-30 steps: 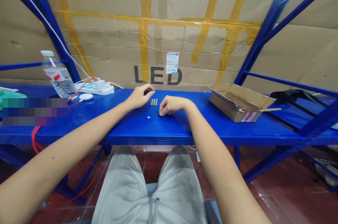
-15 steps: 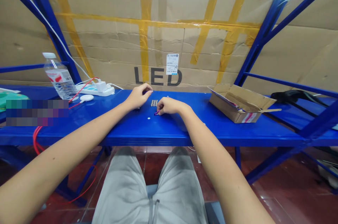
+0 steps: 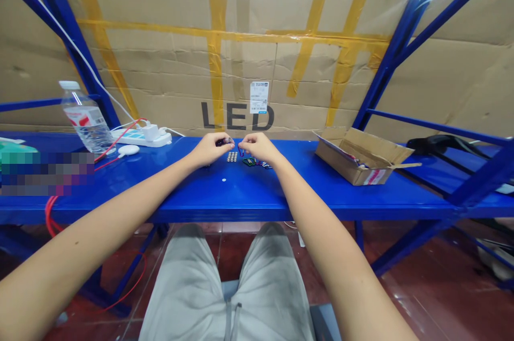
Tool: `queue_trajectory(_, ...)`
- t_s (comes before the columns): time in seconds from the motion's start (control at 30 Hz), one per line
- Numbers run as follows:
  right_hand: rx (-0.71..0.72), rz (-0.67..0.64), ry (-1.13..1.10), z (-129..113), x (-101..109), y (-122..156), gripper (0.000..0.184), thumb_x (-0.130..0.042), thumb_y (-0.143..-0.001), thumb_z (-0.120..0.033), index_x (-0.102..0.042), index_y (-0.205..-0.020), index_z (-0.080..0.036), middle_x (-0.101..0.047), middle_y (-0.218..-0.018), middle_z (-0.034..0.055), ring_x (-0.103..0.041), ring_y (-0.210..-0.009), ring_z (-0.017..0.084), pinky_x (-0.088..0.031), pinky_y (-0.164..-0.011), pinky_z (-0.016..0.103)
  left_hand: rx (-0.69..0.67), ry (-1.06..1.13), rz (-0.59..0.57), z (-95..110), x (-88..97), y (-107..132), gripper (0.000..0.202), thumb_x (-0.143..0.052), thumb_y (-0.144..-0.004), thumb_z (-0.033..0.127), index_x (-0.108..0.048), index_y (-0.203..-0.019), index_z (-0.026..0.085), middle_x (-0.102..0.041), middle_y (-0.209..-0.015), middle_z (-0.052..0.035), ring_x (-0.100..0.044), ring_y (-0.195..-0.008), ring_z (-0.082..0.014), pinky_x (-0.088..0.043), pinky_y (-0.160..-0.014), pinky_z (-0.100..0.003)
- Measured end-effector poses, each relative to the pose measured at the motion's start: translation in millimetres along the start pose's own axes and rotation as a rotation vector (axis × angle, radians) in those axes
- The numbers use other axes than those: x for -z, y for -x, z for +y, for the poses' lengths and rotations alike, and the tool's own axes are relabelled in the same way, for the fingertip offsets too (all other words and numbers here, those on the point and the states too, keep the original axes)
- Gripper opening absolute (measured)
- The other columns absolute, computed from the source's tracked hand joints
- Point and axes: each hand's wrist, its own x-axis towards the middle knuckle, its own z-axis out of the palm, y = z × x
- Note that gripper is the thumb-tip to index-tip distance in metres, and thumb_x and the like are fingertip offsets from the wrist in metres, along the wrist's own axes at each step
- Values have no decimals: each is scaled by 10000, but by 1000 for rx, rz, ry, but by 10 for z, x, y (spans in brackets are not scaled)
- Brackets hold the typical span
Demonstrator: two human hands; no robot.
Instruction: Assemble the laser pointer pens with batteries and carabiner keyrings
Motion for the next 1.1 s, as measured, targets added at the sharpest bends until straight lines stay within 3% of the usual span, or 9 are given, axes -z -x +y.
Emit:
queue_trajectory(0.23, -130, -195, -401, 51, -82, 4, 284, -777, -781, -360, -572, -791, -164, -694, -726, 67, -695, -648, 178, -528, -549, 264, -10, 78, -10, 4, 14, -3, 198, -669, -786, 356, -685, -806, 159, -641, -732, -6, -548, -704, -149, -437, -702, -300)
queue_trajectory(0.37, -118, -264, -579, 54, -68, 31, 349, -839, -727, -385, -588, -782, -150, -662, -712, 42, -642, -621, 131, -479, -536, 233, -8, 134, -26, -8, 30, -27, 244, -700, -757, 386, -706, -812, 148, -667, -728, -17, -566, -701, -154, -449, -697, -301)
queue_trajectory(0.5, -123, -284, -666, 47, -41, 33, 300, -848, -715, -332, -625, -758, -135, -657, -749, 42, -542, -597, 87, -425, -529, 221, 7, 170, 18, -6, 44, -41, 274, -717, -742, 403, -722, -844, 149, -709, -779, -37, -590, -731, -170, -464, -719, -320)
queue_trajectory(0.67, -123, -258, -714, 16, -35, 24, 204, -821, -716, -209, -686, -836, -114, -705, -843, 86, -543, -645, 97, -421, -564, 230, 50, 221, 55, 7, 56, -43, 316, -748, -725, 443, -736, -826, 143, -727, -803, -51, -601, -755, -179, -463, -749, -333)
queue_trajectory(0.97, -175, -158, -801, -7, -68, 5, 165, -786, -722, -155, -629, -711, -107, -633, -689, 56, -462, -542, 69, -347, -494, 219, 57, 216, 49, -4, 44, -49, 316, -751, -718, 455, -709, -764, 145, -668, -724, -23, -557, -715, -166, -427, -723, -324)
queue_trajectory(1.1, -169, -96, -781, -5, -86, -13, 196, -768, -696, -133, -575, -664, -131, -602, -631, 40, -439, -523, 67, -320, -477, 209, 46, 241, 31, 2, 47, -43, 352, -677, -791, 489, -724, -828, 143, -696, -782, -43, -584, -763, -181, -437, -749, -325)
